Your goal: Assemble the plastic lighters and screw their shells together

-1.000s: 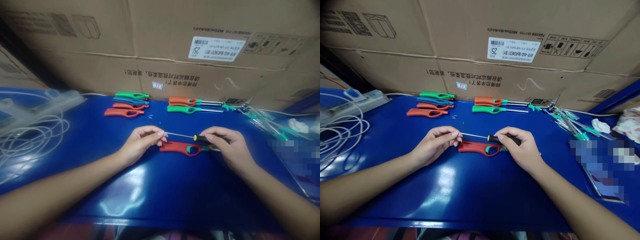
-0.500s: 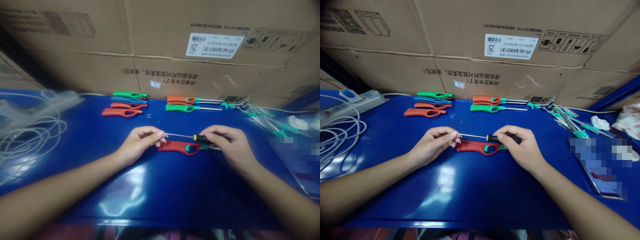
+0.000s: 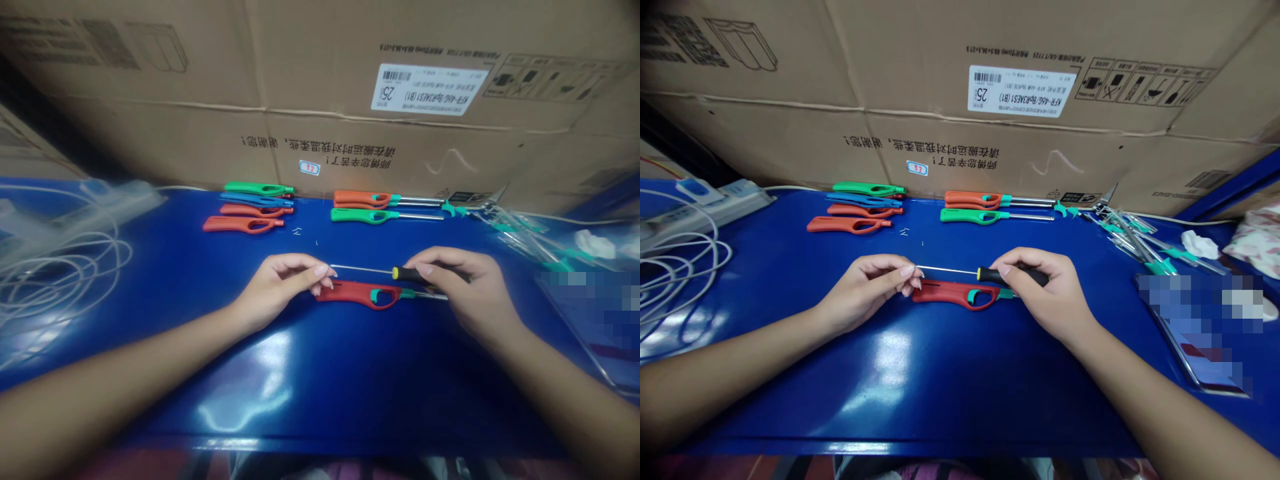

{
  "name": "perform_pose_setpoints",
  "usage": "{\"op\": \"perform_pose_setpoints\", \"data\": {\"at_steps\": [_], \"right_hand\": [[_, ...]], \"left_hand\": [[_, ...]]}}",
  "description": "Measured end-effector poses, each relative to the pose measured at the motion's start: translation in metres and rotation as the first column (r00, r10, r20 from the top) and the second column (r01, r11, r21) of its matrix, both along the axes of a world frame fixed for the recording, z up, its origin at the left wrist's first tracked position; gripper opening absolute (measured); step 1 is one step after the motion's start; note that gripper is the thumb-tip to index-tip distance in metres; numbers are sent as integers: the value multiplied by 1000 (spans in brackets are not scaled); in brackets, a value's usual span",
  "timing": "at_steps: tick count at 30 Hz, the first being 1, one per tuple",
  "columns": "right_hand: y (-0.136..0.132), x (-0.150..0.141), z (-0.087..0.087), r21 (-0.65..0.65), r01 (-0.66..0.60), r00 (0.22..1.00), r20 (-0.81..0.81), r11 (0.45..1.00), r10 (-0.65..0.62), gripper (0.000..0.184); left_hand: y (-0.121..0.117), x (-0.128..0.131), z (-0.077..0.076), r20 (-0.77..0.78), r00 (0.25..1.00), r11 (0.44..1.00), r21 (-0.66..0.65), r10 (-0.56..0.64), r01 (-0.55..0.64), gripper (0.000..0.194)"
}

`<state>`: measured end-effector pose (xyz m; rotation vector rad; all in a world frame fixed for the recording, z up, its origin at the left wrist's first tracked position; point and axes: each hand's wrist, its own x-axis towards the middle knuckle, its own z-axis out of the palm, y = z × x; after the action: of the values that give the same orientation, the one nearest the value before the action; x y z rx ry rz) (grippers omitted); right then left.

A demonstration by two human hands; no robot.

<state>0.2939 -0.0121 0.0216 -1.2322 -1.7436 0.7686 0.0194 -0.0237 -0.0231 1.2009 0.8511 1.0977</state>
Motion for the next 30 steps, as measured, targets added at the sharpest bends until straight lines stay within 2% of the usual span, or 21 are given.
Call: {"op": "perform_pose_setpoints", "data": {"at_steps": [13, 19, 24, 27, 30], "right_hand": [[0, -1, 7, -6, -56, 996, 70, 998, 56, 14], [-3, 5, 4, 117, -117, 981, 166, 986, 97, 11], [-8, 5, 6, 267, -197, 959, 252, 943, 129, 9], [-11, 5, 8, 276, -159, 966, 241, 948, 92, 6], [-12, 5, 9, 260, -68, 983, 183, 963, 20, 13]], "left_hand": [[-2, 2, 4, -3, 1000, 999, -35, 6, -6, 19], [-2, 2, 3, -29, 1000, 999, -32, -7, 6, 19], [-3, 3, 7, -80, 996, 1000, -12, -27, 26, 18], [-3, 3, 8, -111, 993, 1000, -5, -26, 25, 19], [-3, 3, 7, -88, 996, 1000, -7, -6, 5, 19]]}}
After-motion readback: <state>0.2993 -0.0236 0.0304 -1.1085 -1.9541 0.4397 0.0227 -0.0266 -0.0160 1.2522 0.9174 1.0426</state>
